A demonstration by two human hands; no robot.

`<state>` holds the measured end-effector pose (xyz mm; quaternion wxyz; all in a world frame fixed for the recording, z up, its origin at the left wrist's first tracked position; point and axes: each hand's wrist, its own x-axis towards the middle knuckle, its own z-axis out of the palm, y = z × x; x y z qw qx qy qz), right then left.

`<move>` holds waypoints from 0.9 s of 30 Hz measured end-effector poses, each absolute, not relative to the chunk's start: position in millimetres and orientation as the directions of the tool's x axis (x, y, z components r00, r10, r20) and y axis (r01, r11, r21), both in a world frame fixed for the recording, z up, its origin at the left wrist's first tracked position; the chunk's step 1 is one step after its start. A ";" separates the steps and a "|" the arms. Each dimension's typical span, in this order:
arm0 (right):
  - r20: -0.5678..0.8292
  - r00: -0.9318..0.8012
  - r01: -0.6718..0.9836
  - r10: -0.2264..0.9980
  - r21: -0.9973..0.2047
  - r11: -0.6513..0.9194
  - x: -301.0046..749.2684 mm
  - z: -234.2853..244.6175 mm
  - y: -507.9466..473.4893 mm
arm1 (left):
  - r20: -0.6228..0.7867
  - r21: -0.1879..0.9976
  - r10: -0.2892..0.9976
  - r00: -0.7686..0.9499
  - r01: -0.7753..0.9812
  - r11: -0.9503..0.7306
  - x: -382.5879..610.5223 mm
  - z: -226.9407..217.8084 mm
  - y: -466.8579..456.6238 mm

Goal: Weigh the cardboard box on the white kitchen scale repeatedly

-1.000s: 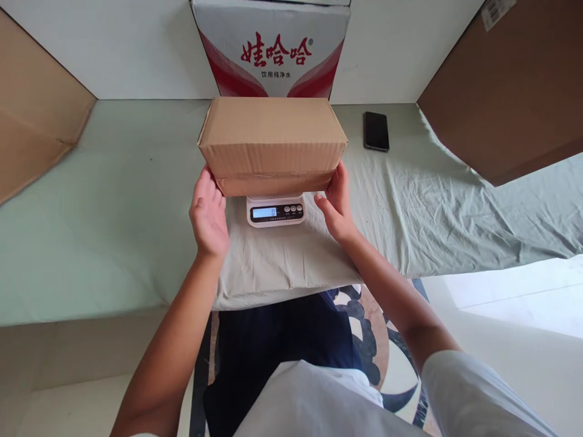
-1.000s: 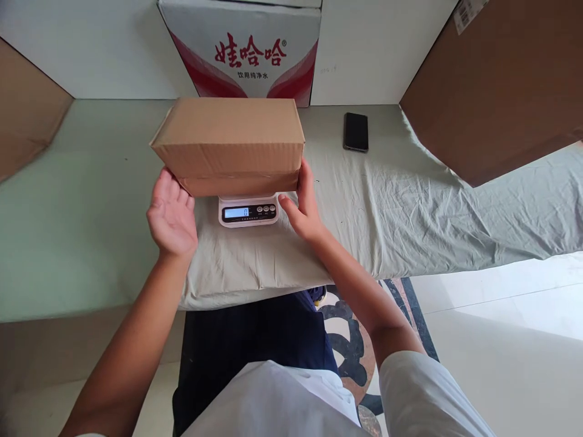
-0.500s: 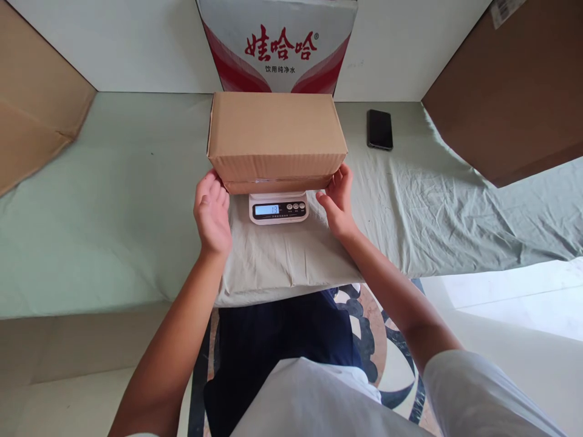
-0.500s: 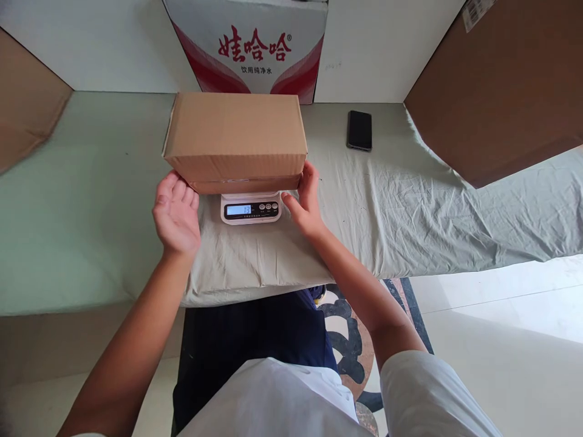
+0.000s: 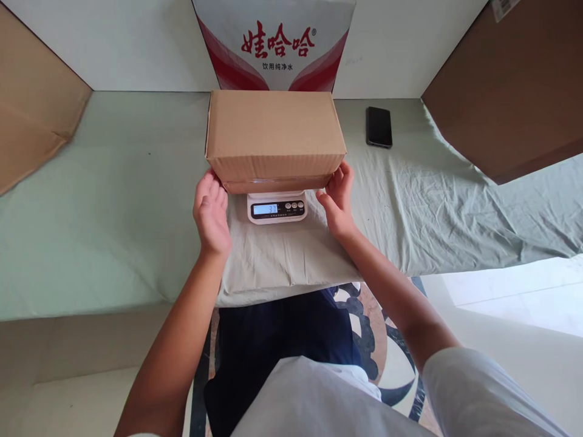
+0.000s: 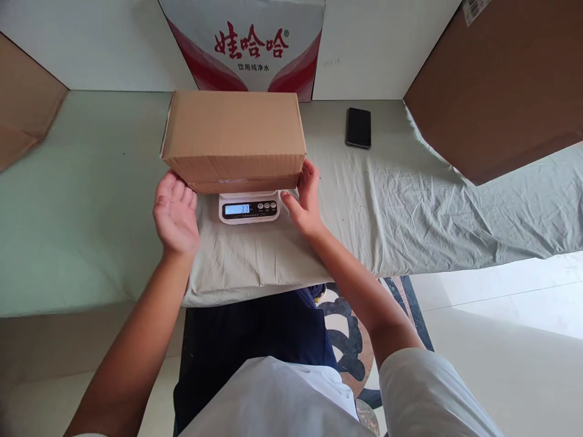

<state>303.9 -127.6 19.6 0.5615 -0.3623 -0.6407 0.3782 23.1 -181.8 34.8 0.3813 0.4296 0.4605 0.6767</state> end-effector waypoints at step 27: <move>0.417 -0.090 0.054 0.905 -0.905 0.422 301.5 34.8 -130.8 | 0.239 0.949 0.898 -0.369 -0.107 -0.296 26.8 42.4 -186.4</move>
